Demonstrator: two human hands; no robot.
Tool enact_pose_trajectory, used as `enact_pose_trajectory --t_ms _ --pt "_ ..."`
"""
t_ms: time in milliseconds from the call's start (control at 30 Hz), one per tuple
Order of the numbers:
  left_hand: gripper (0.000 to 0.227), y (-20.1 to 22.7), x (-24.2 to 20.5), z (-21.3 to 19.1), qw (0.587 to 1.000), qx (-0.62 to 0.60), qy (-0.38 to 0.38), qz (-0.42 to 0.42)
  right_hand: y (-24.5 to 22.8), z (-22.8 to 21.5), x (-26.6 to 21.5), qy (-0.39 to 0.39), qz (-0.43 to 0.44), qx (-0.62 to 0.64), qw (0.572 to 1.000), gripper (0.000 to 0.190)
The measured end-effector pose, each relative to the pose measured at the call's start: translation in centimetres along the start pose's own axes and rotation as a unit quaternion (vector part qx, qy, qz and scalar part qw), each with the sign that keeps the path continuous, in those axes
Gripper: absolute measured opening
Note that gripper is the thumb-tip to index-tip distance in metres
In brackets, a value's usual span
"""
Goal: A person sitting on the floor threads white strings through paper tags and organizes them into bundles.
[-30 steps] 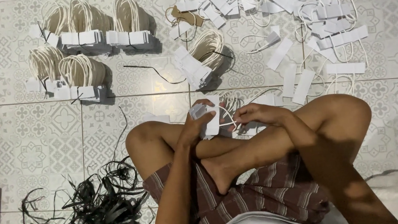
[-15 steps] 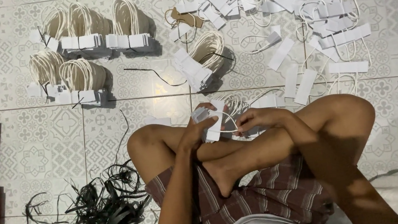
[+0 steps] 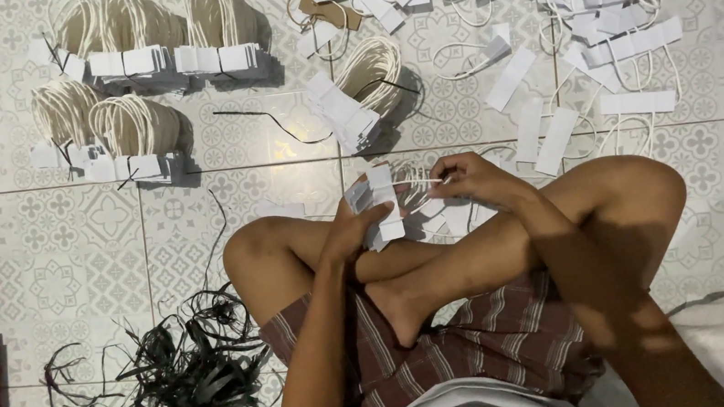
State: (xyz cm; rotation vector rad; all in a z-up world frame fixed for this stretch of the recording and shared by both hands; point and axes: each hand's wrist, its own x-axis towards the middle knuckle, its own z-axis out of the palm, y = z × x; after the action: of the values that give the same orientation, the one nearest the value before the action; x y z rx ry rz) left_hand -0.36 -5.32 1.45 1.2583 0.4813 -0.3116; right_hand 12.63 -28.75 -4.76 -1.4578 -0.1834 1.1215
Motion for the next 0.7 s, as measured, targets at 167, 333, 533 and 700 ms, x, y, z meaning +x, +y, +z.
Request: enact_pose_trajectory --t_ms 167,333,533,700 --pt "0.086 1.2 -1.0 0.5 0.999 -0.014 0.044 -0.025 -2.2 0.8 -1.1 -0.014 0.043 0.063 0.997 0.016" --pt "0.072 0.2 -0.5 -1.2 0.994 -0.077 -0.057 0.06 -0.3 0.1 0.0 -0.065 0.04 0.01 0.997 0.022" --pt "0.081 0.7 -0.4 1.1 0.986 -0.135 -0.079 0.065 0.0 -1.0 0.6 0.007 -0.007 -0.001 1.0 0.026" --pt "0.03 -0.8 0.8 0.4 0.988 -0.146 0.046 0.027 -0.6 -0.6 0.7 0.078 -0.031 -0.021 0.996 0.025"
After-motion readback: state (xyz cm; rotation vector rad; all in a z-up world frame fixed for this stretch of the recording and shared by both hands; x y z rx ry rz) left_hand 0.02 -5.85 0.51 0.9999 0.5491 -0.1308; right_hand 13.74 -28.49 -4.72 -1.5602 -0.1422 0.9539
